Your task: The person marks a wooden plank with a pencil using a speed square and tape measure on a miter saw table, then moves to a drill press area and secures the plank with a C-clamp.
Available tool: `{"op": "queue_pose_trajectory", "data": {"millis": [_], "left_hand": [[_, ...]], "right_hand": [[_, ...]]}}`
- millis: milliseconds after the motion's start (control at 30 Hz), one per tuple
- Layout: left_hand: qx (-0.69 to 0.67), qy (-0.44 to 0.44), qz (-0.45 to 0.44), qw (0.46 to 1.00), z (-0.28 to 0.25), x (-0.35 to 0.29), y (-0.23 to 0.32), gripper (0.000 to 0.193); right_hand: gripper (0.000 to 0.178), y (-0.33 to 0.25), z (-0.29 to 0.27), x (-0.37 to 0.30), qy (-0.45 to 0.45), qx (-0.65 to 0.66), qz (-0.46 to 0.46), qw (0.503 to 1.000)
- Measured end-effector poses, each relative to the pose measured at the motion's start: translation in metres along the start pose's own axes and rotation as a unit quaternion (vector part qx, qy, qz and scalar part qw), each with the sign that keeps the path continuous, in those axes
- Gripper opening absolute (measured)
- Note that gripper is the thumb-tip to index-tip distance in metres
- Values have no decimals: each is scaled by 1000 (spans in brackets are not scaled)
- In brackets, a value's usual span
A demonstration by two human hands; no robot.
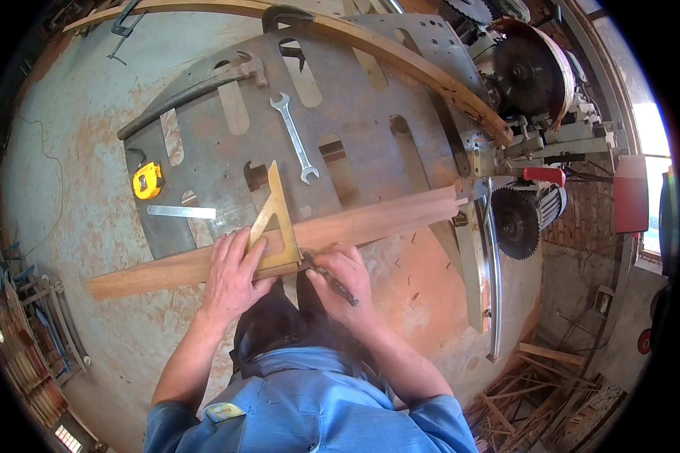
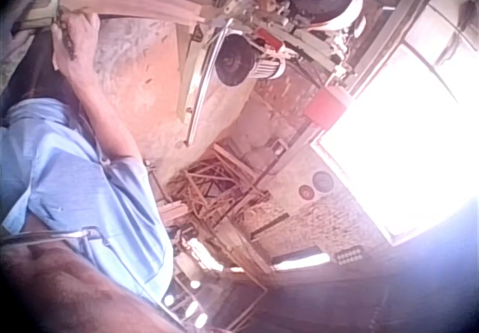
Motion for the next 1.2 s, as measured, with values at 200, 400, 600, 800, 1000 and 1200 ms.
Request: {"op": "queue_pose_trajectory", "data": {"millis": [200,400,600,800,1000,1200], "left_hand": [[0,-7,-1,1000,0,1,0,73],[7,-16,1,1000,1,0,0,74],[24,-47,10,999,0,4,4,71],[49,-66,24,996,-2,7,12,63],[61,-83,23,994,-4,10,14,57],[47,-84,21,995,-2,10,14,60]], "right_hand": [[25,0,0,1,2,-1,-4,1000],[24,-1,1,2,-5,-5,-8,1000],[21,-4,2,3,-11,1,-28,1000],[26,-4,4,19,1,-30,-29,999],[26,1,7,26,-5,-28,-44,999],[23,-1,9,23,-22,-35,-45,998]]}}
Point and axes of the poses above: each hand's wrist, its own x-axis towards the middle knuckle, its own z-axis out of the palm, y = z × x, the point moved 8 cm from there along x, towards the middle knuckle, and after that the axes turned 15 degrees about x, right-handed, at the moved point
